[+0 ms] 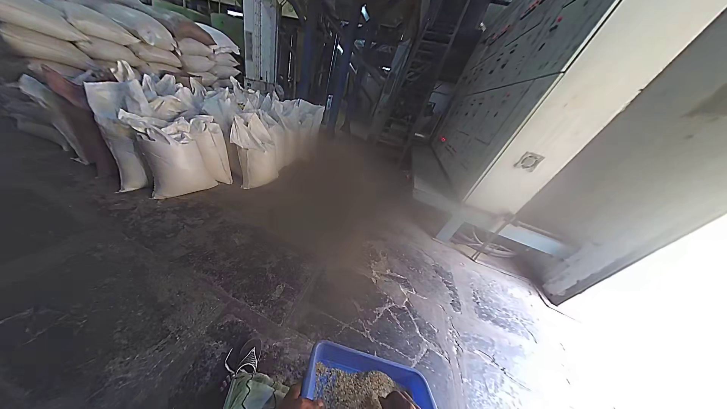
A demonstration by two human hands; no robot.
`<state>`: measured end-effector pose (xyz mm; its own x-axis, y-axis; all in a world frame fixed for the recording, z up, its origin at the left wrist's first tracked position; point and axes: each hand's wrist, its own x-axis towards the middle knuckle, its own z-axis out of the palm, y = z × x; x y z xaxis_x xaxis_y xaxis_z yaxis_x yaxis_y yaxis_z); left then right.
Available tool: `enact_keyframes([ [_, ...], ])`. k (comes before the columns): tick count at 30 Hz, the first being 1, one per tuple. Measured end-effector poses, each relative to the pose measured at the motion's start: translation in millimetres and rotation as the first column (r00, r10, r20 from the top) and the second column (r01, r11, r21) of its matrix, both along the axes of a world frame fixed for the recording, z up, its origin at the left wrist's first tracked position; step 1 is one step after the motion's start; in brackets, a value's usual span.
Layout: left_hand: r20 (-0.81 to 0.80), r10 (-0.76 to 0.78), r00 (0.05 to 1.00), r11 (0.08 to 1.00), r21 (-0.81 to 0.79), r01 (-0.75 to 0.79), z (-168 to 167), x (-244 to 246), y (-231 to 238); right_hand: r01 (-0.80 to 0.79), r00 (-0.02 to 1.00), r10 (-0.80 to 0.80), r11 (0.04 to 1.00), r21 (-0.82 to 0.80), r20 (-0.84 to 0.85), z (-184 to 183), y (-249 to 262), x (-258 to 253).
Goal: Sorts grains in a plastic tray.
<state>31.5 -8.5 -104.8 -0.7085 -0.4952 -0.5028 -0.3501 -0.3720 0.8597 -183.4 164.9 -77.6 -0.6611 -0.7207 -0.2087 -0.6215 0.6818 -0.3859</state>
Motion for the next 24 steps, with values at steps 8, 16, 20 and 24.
enact_keyframes([
  [8,-0.005,0.023,1.0,1.0,-0.007,-0.023,-6.2,-0.4,1.1,-0.31,0.951,0.307,0.948,0.067,0.046,-7.2,-2.0,19.1],
  [16,-0.013,0.015,1.0,1.0,-0.019,-0.016,-2.6,0.5,0.6,-0.272,0.962,0.272,0.962,0.011,0.004,-5.4,-1.0,18.2],
  [20,-0.005,0.027,1.0,1.0,0.004,-0.027,3.4,0.2,2.2,-0.113,0.993,0.11,0.99,-0.083,-0.035,-8.2,3.1,7.4],
  [24,0.014,0.018,1.0,1.0,-0.006,-0.018,9.1,1.5,2.7,-0.016,1.0,0.016,1.0,-0.005,-0.004,-6.1,2.1,9.0],
])
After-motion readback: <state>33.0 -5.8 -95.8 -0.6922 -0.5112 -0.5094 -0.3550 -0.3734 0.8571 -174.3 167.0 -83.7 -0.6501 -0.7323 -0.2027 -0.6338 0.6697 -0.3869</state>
